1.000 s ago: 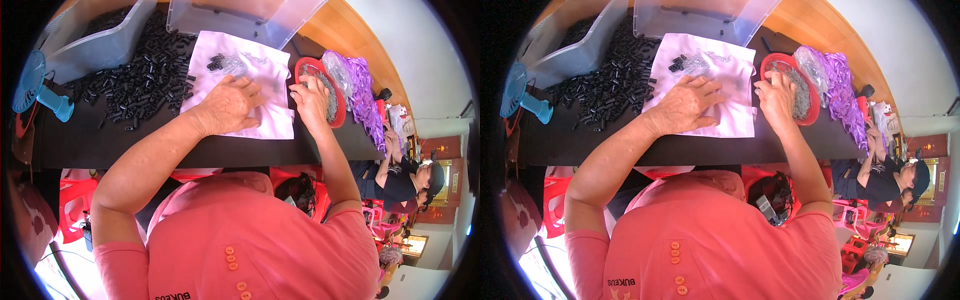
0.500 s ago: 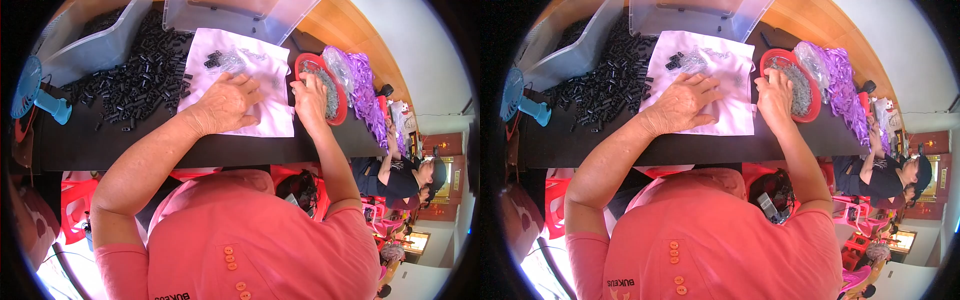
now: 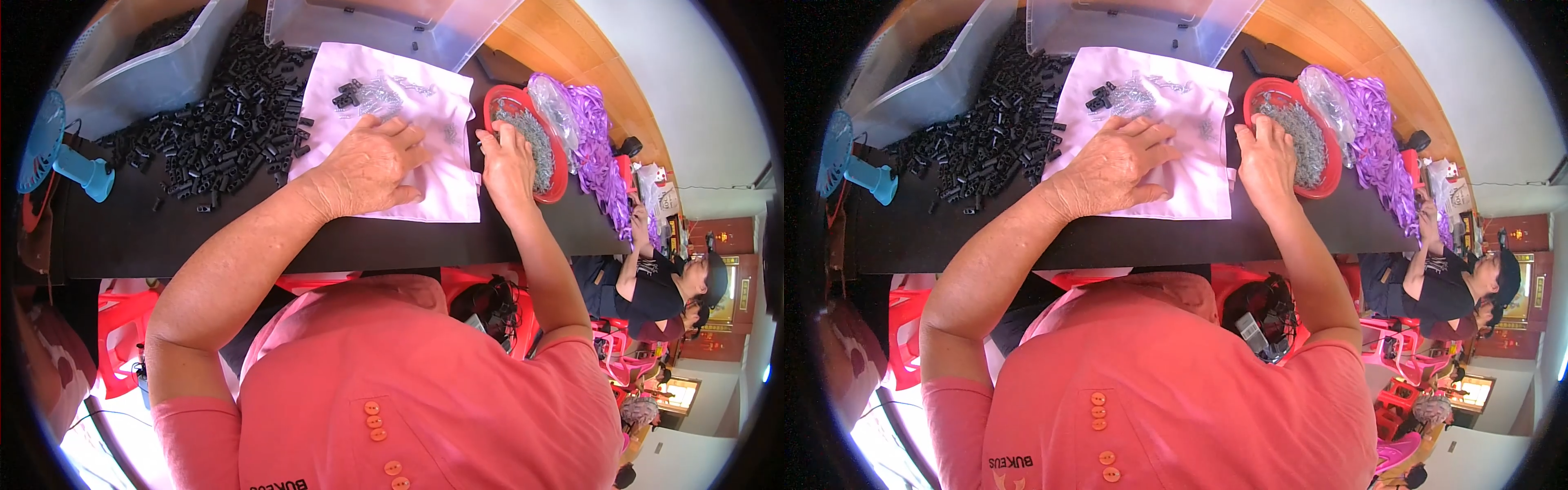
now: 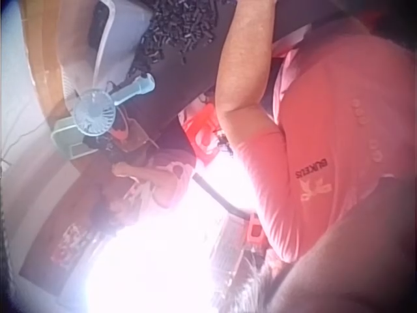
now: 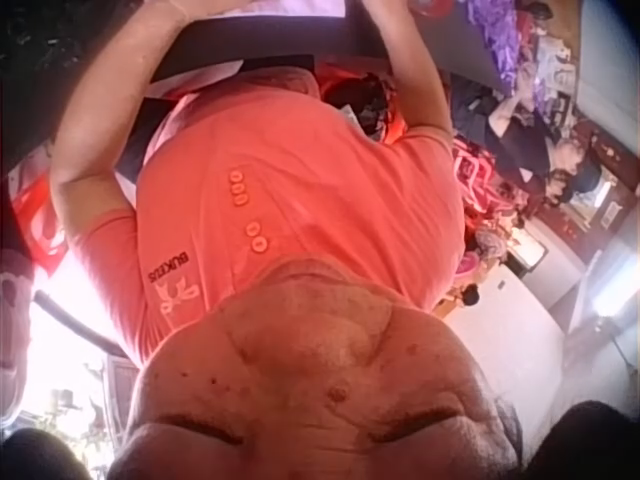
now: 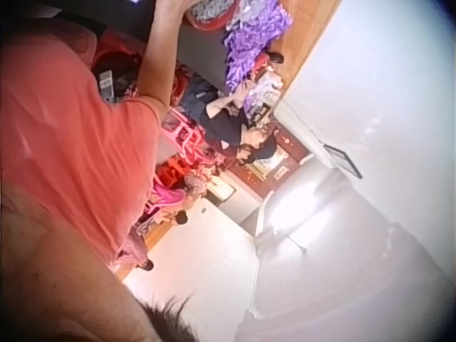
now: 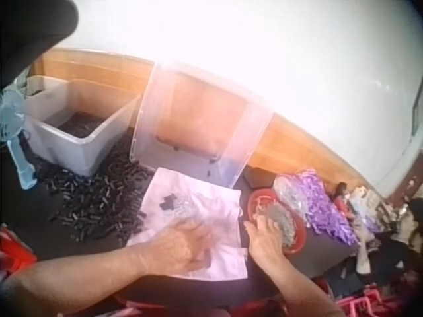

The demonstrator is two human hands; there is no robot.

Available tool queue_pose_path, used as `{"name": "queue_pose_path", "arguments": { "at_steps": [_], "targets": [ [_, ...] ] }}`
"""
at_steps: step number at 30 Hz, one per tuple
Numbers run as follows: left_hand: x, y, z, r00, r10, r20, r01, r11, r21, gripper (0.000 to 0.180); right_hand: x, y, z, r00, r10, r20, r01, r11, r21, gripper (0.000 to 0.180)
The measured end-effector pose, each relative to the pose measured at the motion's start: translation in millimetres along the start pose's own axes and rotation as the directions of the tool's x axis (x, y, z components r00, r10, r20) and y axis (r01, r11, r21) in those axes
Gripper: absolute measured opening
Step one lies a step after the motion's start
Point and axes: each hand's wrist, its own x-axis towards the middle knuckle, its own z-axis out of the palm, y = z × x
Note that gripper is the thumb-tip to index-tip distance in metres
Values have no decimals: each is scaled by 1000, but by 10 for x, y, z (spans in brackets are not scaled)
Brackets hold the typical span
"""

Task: The person assembles small fasteners by hand, inserting metal springs into plastic components on the table.

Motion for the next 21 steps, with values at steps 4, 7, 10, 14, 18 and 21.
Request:
{"name": "queue_pose_path", "arguments": {
  "at_steps": [4, 7, 10, 14, 18, 21],
  "targets": [
    [-4, -4, 6, 1000, -1, -8, 1, 1000, -9, 54, 29, 8, 18, 1000, 26, 17, -27, 998, 54, 17],
    [-3, -5, 4, 1000, 0, -10, 0, 1000, -10, 53, 44, 6, 29, 999, 37, 30, -38, 998, 47, 11],
    [-3, -6, 15, 1000, 3, -9, -3, 1000, -7, 53, 40, -16, 31, 998, 55, 38, -55, 998, 21, 11],
    [-7, -2, 8, 1000, 4, -12, -4, 1000, -2, 53, 55, -57, 3, 997, 73, -16, -72, 997, 26, 10],
    [-19, -2, 27, 1000, 8, -29, -8, 1000, -7, 52, 223, -84, -137, 993, 64, -98, -53, 992, 110, 9],
    [-12, 4, 15, 1000, 5, -18, -5, 1000, -17, 52, 398, -158, -208, 988, 9, -157, 20, 983, 182, 12]
  ]
}}
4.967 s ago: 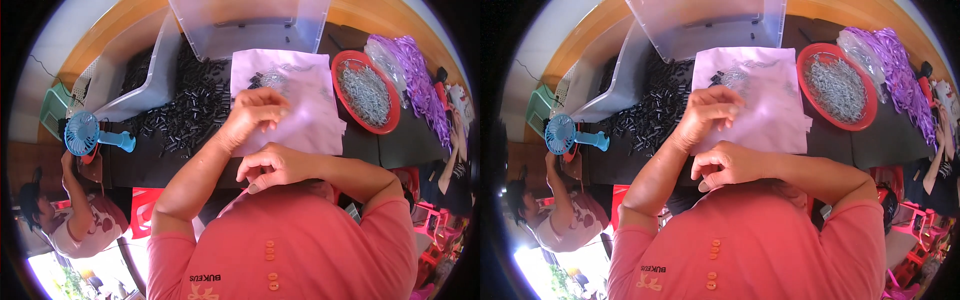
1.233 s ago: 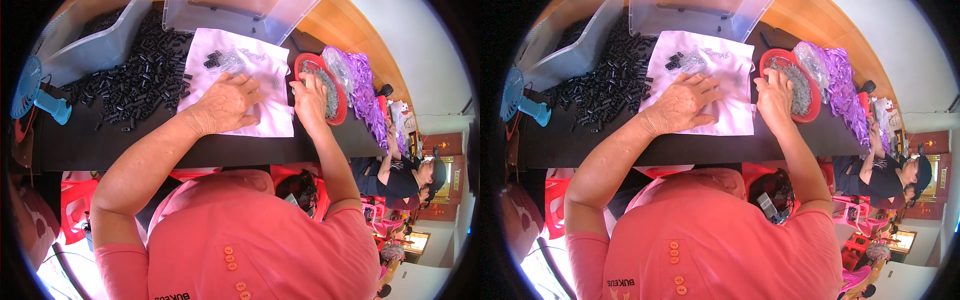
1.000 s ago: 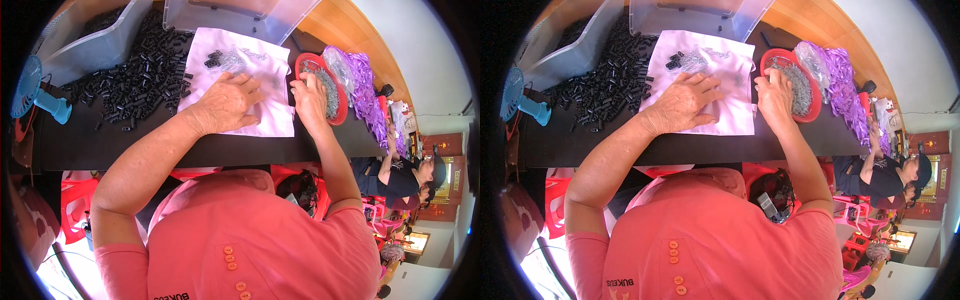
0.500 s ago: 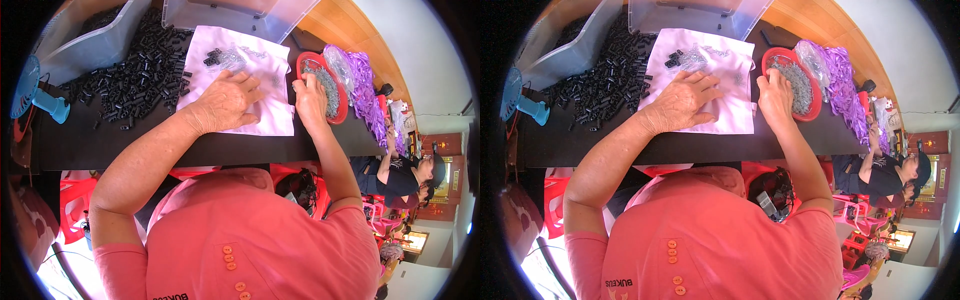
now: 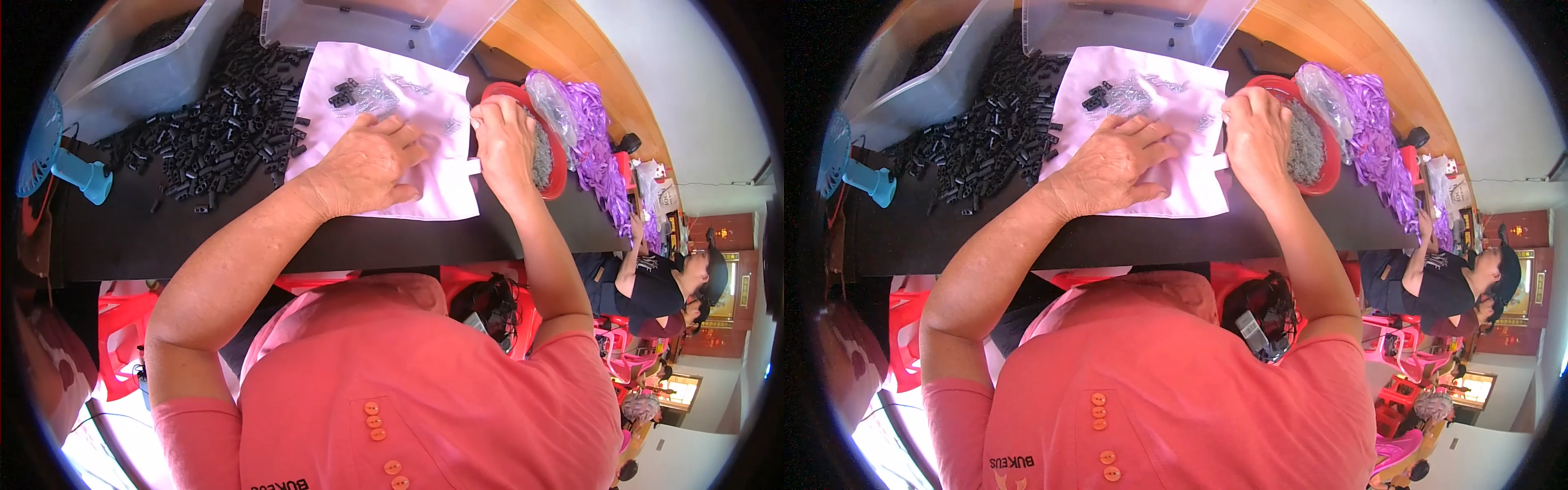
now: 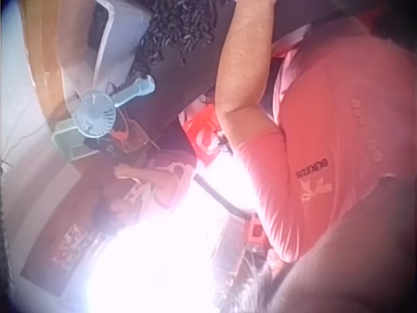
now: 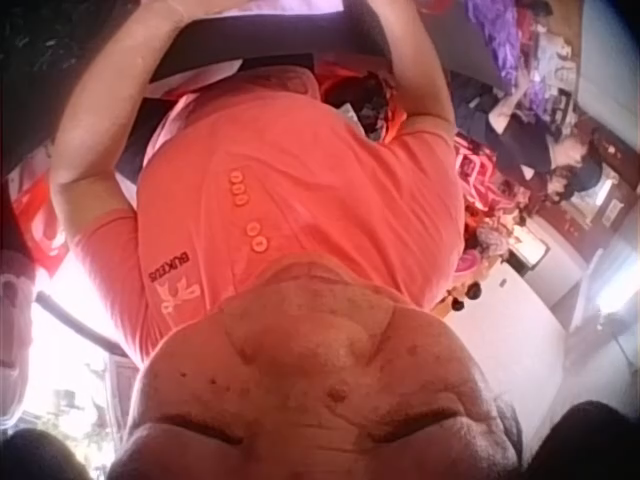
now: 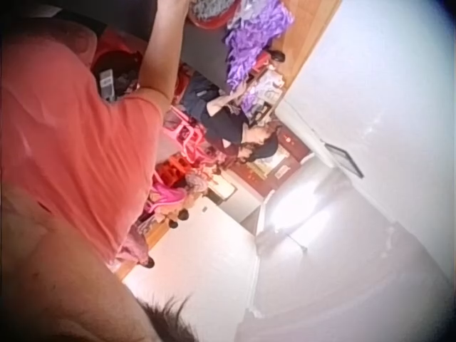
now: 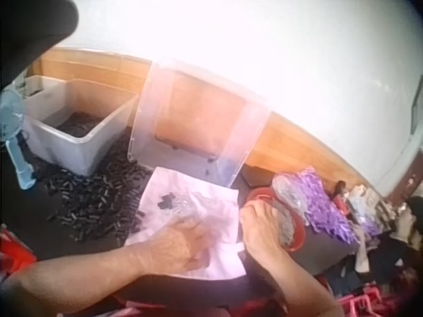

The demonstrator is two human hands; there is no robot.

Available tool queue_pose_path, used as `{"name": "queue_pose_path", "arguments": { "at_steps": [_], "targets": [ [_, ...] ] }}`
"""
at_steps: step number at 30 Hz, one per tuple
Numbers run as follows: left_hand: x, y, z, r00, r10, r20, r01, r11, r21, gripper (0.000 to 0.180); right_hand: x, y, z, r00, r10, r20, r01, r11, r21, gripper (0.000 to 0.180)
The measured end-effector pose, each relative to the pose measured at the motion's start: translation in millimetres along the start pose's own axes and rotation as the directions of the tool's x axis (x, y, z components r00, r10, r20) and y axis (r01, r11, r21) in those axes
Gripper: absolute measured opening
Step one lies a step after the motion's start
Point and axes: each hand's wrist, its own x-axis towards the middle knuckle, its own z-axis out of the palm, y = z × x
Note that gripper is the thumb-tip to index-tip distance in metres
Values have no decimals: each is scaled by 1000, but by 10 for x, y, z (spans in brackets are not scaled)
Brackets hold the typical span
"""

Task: The person assembles small fasteners by hand, inserting metal springs into plastic components on the table.

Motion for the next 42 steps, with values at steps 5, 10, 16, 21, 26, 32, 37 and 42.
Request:
{"name": "queue_pose_path", "arguments": {
  "at_steps": [5, 10, 16, 21, 26, 32, 37, 42],
  "targets": [
    [7, -17, 34, 1000, 18, -23, -17, 1000, 16, 55, 226, -97, 10, 998, -10, 60, 4, 996, 91, 13],
    [0, -21, 32, 999, 20, -25, -19, 1000, 24, 55, 387, -121, 24, 985, -26, 173, 4, 992, 125, 9],
    [0, -22, 33, 1000, 20, -13, -20, 999, 26, 56, 270, -104, 105, 977, 123, 174, -163, 956, 242, 8],
    [-16, -21, 23, 1000, 15, -20, -14, 1000, 15, 56, 153, -122, -161, 887, 297, 353, -352, 930, 101, 19],
    [-6, -30, 40, 999, 22, -28, -22, 999, 31, 55, -3, -242, -190, 738, 438, 513, -523, 852, 25, 40],
    [-10, -35, 47, 999, 16, -35, -15, 1000, 6, 55, -7, -154, -120, 521, 571, 635, -846, 249, 471, 48],
    [-11, -29, 50, 1000, 6, -29, -6, 1000, -3, 58, 65, -52, -194, 349, 494, 797, -872, -140, 468, 42],
    [-9, -20, 11, 1000, 6, 16, -6, 1000, -11, 60, 24, 97, -32, 326, 358, 875, -798, -392, 457, 29]
  ]
}}
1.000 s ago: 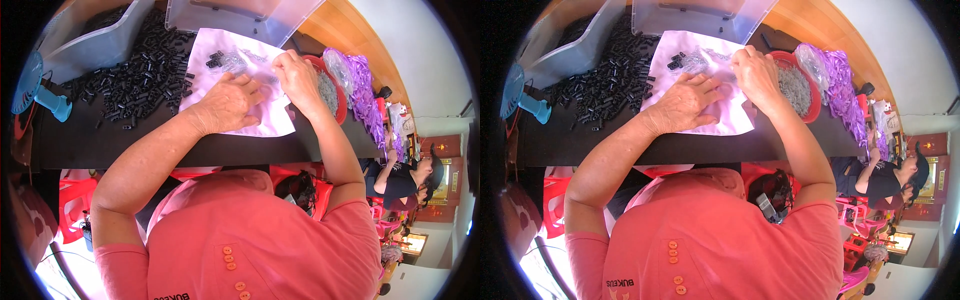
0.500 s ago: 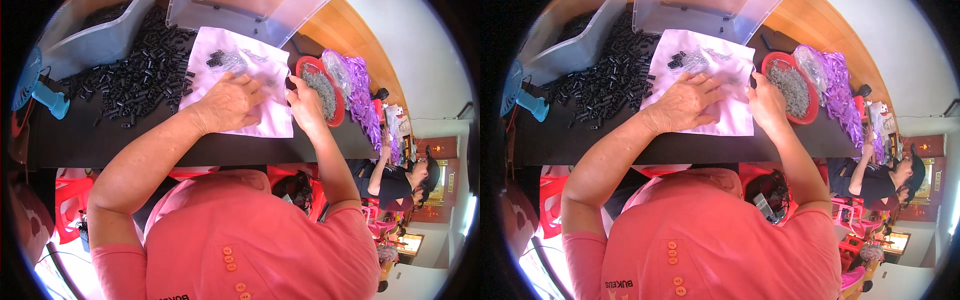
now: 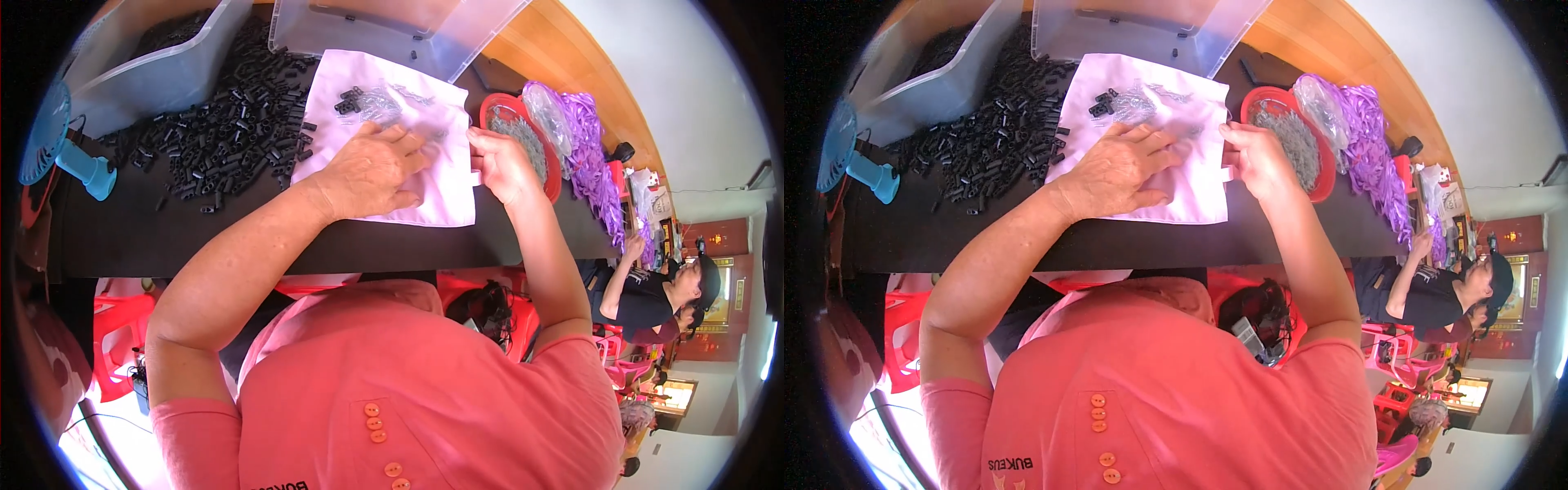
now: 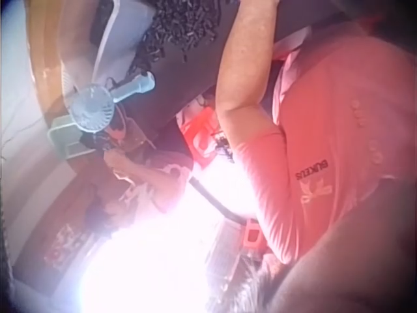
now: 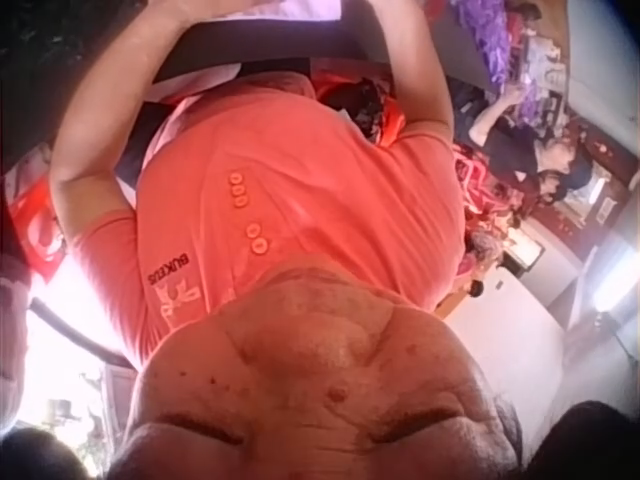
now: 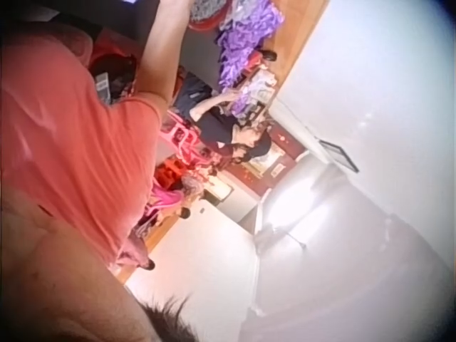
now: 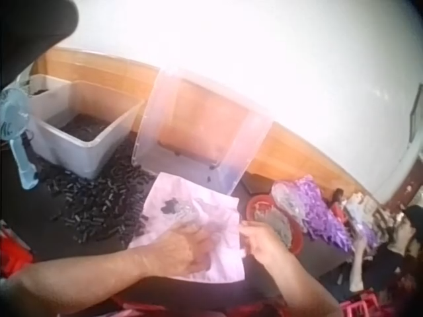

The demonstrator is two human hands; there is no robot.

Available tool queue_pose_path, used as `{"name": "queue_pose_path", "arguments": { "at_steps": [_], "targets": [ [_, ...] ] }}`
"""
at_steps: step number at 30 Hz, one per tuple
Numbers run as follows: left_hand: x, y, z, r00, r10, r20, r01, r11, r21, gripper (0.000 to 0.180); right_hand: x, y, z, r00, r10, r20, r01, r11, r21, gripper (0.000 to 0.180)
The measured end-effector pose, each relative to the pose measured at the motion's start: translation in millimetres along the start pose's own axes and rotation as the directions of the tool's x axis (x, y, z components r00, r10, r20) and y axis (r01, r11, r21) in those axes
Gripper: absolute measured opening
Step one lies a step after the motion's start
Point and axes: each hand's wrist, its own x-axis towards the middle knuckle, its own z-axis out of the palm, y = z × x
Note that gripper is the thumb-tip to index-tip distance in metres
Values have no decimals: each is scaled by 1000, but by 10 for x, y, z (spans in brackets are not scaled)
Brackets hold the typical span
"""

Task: The person assembles small fasteners by hand, inserting metal springs into plastic components on the table.

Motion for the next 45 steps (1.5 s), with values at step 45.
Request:
{"name": "queue_pose_path", "arguments": {
  "at_steps": [45],
  "targets": [
    [2, -2, -69, 997, 1, -78, -1, 1000, -4, 35, 29, 324, 67, 678, -707, 202, 363, 83, -928, 11]
  ]
}}
